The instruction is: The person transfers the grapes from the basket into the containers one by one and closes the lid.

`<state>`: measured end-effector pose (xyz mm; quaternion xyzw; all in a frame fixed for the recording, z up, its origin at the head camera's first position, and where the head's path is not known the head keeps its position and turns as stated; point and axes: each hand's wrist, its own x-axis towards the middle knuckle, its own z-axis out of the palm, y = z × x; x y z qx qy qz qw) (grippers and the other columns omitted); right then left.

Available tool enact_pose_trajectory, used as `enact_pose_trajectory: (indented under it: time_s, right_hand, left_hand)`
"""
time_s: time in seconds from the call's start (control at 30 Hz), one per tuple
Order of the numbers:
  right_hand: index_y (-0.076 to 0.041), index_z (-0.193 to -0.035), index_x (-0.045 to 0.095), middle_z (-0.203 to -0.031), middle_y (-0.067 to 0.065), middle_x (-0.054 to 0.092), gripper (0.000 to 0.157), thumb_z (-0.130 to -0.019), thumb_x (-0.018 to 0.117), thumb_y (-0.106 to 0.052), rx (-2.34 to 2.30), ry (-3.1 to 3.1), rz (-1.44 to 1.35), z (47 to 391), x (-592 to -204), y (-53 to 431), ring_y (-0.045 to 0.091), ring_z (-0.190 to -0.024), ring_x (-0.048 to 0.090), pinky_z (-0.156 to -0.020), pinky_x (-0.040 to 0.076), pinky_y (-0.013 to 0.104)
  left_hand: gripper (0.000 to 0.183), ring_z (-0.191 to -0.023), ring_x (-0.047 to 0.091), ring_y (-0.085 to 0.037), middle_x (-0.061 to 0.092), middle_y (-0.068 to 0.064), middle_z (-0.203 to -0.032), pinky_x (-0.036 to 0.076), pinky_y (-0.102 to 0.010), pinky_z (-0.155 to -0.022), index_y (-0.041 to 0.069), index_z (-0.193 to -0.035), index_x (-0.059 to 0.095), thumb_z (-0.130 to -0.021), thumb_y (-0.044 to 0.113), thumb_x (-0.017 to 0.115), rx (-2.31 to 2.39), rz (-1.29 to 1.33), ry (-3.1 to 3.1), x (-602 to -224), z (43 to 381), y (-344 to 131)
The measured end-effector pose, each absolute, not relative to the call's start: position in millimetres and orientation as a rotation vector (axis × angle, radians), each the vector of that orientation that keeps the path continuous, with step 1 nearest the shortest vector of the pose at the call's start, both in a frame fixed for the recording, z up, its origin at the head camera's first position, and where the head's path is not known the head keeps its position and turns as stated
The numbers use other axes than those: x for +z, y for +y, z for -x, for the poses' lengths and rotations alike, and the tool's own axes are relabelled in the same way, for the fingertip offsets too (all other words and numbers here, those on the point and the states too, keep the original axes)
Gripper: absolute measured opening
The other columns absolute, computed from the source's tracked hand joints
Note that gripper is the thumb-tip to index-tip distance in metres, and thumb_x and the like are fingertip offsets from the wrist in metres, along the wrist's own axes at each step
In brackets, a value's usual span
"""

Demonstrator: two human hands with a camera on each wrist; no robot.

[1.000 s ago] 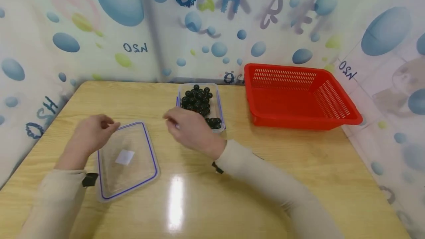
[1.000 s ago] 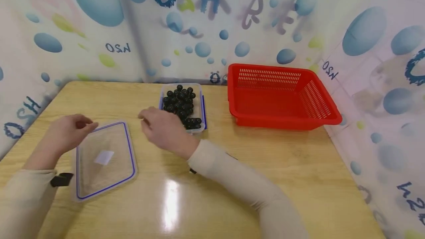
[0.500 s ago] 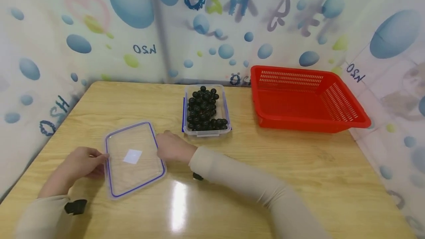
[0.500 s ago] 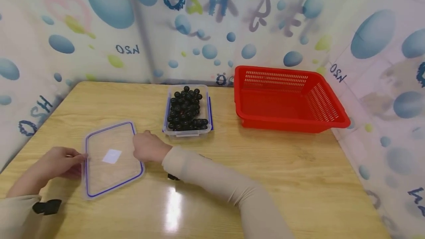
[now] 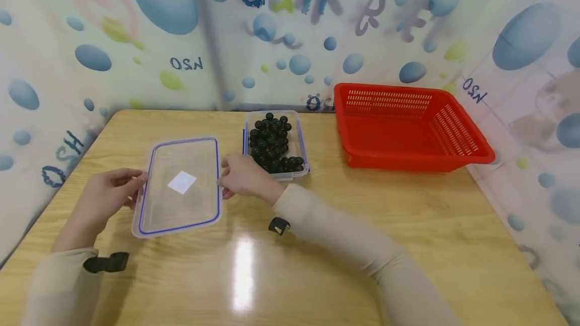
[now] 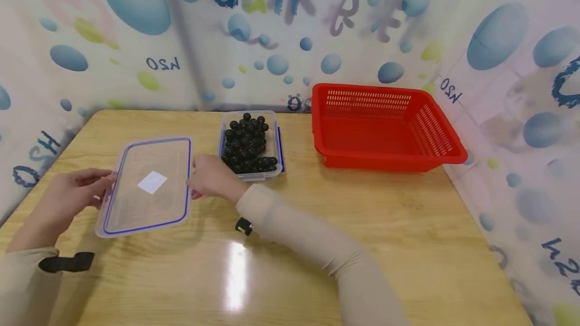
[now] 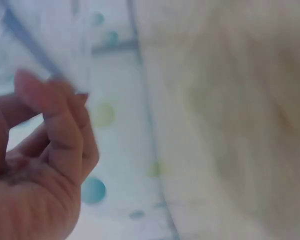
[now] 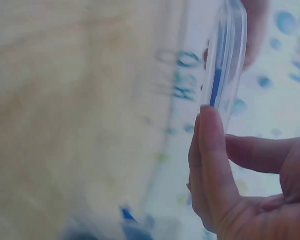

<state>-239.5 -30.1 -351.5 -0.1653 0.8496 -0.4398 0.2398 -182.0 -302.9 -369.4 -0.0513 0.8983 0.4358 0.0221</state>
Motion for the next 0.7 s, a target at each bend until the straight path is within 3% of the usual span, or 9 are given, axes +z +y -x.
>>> enact_pose_trajectory:
  time_s: [0.2, 0.37, 0.7]
  right_hand:
    - [0.007, -0.136, 0.05, -0.1, 0.012, 0.064, 0.042, -0.096, 0.061, 0.0, -1.427, 2.314, 0.44, 261, -315, 14, 0.021, -0.065, 0.069, -0.062, 0.059, 0.031]
    - [0.005, -0.131, 0.054, -0.102, 0.016, 0.063, 0.035, -0.097, 0.059, -0.003, -1.511, 2.306, 0.337, 280, -298, 64, 0.028, -0.075, 0.069, -0.068, 0.06, 0.035]
    - [-0.003, -0.127, 0.062, -0.108, 0.011, 0.065, 0.031, -0.099, 0.06, -0.016, -1.372, 2.431, 0.14, 305, -304, 136, 0.028, -0.088, 0.068, -0.074, 0.059, 0.032]
  left_hand:
    - [0.052, -0.075, 0.06, -0.011, 0.063, -0.018, -0.104, 0.056, -0.024, -0.063, -0.008, -0.133, 0.056, -0.103, 0.034, 0.052, 1.471, 0.153, 2.81, -344, 213, -261]
    - [0.049, -0.083, 0.064, -0.015, 0.061, -0.023, -0.118, 0.057, -0.027, -0.071, -0.006, -0.14, 0.05, -0.104, 0.027, 0.049, 1.554, -0.016, 2.648, -326, 243, -216]
    - [0.038, -0.079, 0.065, -0.021, 0.068, -0.019, -0.099, 0.058, -0.031, -0.072, -0.006, -0.131, 0.059, -0.099, 0.012, 0.05, 1.641, -0.168, 2.491, -331, 289, -147]
